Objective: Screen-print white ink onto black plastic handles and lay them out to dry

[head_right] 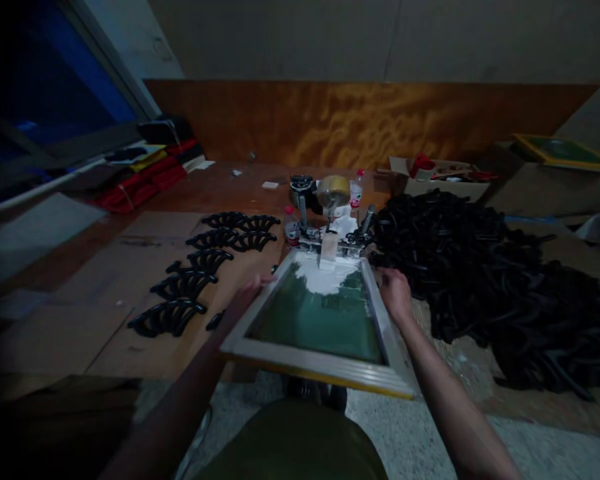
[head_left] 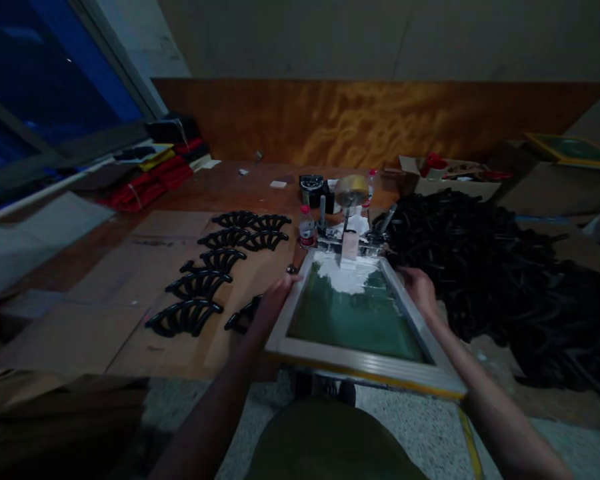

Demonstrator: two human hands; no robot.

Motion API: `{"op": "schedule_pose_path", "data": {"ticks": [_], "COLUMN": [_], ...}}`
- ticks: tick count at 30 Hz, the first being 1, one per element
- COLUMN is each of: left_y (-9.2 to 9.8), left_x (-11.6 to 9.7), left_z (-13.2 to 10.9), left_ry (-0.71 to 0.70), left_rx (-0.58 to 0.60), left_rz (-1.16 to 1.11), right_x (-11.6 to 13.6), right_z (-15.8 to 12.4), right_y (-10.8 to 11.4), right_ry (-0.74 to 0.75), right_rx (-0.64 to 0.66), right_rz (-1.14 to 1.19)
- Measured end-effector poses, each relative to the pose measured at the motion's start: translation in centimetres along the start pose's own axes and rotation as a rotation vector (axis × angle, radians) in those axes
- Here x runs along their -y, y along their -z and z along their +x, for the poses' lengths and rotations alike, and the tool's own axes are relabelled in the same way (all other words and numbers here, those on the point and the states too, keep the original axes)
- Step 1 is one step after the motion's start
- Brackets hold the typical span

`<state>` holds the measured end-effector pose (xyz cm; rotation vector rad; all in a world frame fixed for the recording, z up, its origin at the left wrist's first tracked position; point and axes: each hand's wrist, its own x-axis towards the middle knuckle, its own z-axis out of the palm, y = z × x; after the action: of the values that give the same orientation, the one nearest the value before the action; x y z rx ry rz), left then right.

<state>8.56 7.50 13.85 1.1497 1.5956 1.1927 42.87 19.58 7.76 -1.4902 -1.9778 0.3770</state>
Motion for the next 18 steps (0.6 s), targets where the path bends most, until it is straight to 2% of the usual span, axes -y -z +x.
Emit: {"op": "schedule_pose_path", "data": {"ticks": [2,3,5,7,10,14,18], "left_y": [0.1,-0.1,-0.8,-1.5,-2.0,-2.0,-2.0], "left_x": [3.1,4.6,7.0,8.4,9.0,8.8,8.6], "left_z": [-1.0,-1.3,-1.7,-1.7,-1.6,-1.5,-1.7], "left_ry": [0.069,0.105,0.159,0.196,0.232,0.239,0.265], "left_rx": [0.058,0.071,0.064,0.044,0.044,0.045,0.027], "left_rz": [0.075,0.07,0.034,-0.004,-0.028,-0.023,-0.021], "right_x": [1.2,2.3,5.2,8.0,10.4,10.7,10.2], "right_z": [2.4,3.4,5.0,6.0,6.4,5.0,1.3], "right_y": [0.5,0.2,-1.1,-2.5,-3.8,-4.3,-4.4], "right_ry": [0.045,0.107,0.248,0.319,0.268,0.191,0.329], "right_rx": [-0.116,-0.134,-0.068,0.091,0.282,0.487,0.54], "right_rz": [-0.075,-0.12,-0.23,-0.347,-0.476,-0.498,-0.495]}}
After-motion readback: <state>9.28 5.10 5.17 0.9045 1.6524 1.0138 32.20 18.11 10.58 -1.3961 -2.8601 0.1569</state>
